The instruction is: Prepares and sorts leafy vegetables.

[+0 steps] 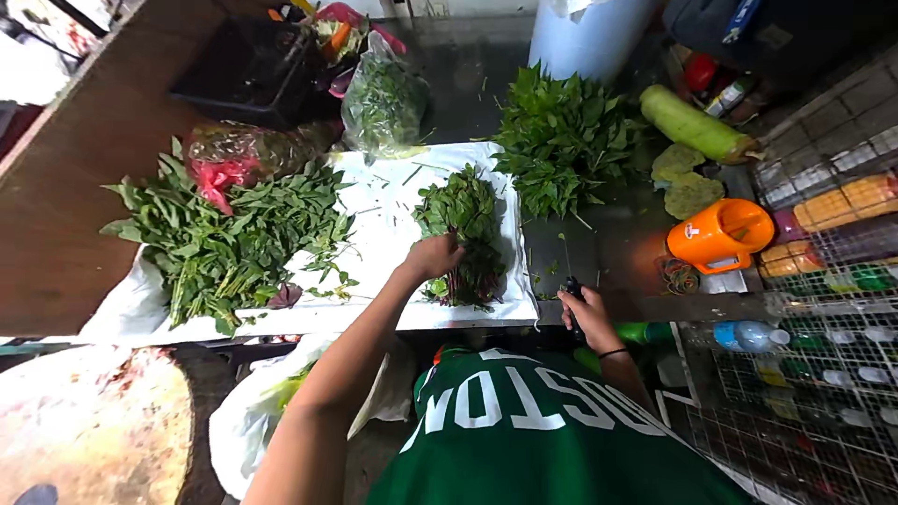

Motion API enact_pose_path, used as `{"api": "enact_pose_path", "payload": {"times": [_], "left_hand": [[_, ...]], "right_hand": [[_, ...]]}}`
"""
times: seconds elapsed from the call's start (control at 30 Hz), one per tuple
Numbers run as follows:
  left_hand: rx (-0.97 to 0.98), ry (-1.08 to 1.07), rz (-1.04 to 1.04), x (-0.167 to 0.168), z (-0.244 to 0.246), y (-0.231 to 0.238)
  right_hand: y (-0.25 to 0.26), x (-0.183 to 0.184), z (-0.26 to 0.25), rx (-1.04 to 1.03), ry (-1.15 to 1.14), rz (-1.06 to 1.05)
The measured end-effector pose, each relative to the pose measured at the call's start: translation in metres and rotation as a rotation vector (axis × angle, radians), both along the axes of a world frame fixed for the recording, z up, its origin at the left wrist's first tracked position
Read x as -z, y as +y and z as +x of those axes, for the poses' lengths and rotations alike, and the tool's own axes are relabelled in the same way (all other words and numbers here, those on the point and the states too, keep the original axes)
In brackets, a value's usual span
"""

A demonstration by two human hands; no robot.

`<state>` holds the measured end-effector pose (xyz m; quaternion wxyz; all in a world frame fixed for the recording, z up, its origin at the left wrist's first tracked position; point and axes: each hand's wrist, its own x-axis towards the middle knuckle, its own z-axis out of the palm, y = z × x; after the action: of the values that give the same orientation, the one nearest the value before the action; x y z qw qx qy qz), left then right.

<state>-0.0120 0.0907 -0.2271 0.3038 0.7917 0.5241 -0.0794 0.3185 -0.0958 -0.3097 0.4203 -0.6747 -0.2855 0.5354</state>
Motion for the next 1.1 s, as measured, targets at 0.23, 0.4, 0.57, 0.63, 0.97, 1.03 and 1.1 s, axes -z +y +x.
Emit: {"api": "enact_pose_path", "payload": {"times": [0.23,0.4,0.57,0.63,0.97,1.03,1.1], "left_hand": [[0.079,-0.008,0.084,-0.036,-0.004,0.032],[0.016,-0.189,0.111,-0.036,-0.015,0.04],[-0.086,-0.31,0.071,-0.038,-0.015,0.027],[-0.062,-0.31,0.061,-0.03,-0.013,0.021],[-0.176,-0.331,0.054,0.032,-0.025,0.0],[-0.278,-0.373,0.119,0.024,-0.044,-0.006],[-0.422,-0.396,0.256,0.008,-0.078,-0.015]], "right_hand": [[0.01,0.001,-0.005,-0.048,-0.003,0.006],[0.009,-0.019,-0.019,-0.391,0.096,0.036],[0.028,-0.033,-0.075,-0.713,0.283,-0.092],[0.044,-0.032,-0.097,-0.686,0.359,-0.163],[0.061,-0.009,-0.085,-0.449,0.339,-0.199],[0.047,-0.004,-0.069,-0.38,0.27,-0.175],[0.036,0.002,-0.047,-0.294,0.165,-0.11]]}}
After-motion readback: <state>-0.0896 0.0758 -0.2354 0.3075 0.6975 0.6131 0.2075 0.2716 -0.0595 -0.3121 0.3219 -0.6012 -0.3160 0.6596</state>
